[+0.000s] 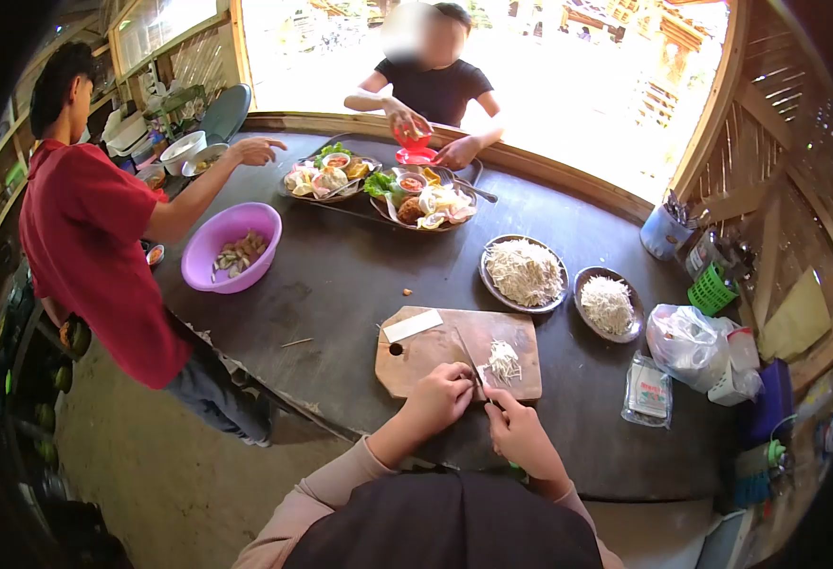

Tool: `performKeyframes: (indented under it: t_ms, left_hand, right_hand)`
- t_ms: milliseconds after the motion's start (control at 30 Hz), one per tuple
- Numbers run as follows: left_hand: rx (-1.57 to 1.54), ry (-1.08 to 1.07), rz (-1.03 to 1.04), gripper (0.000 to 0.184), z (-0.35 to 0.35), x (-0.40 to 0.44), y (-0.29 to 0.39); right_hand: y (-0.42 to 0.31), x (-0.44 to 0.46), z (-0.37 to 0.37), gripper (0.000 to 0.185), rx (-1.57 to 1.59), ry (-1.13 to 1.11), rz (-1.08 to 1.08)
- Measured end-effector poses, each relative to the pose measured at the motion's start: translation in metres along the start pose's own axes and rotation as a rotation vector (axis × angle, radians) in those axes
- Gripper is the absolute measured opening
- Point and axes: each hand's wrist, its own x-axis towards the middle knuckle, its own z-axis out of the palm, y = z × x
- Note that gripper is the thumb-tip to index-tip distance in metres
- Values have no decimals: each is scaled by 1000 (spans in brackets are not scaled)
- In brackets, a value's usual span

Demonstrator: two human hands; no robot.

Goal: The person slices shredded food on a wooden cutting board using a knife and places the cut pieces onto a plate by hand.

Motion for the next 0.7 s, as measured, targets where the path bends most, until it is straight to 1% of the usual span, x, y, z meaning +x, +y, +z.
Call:
performKeyframes:
  t_ms: [33,133,200,267,333,367,433,467,533,700]
  left_hand:
    - [-13,4,-11,12,1,-1,0]
    - [-24,12,-15,12,4,-3,-1]
    - [-12,23,-1,12,4,-3,0]
    - [-11,-23,-35,12,0,-2,1]
    - [-18,-13,-24,12,1,-2,-1]
    - [-32,-4,-13,12,2,-2,-1]
    - [-24,13,-1,11,4,-2,-1]
    - [-8,35,9,11,3,-2,-1]
    - [-16,9,3,11,2,-2,1]
    - [-25,-27,-7,10,1,-1,1]
  right_hand:
    - [0,-2,0,27,16,-8,61]
    - [11,4,1,27,93,-5,31]
    - [3,-1,-5,27,51,-16,55]
    - [1,1,-5,27,12,-30,65]
    - [11,0,0,26,7,8,-6]
    - [13,3,3,26,8,13,-1]
    - [15,7,7,26,-136,107,-241]
    - [15,5,5,26,-137,113,-238]
    - [11,4,1,26,-53,28,-105]
    - [13,4,4,26,-74,47,-68]
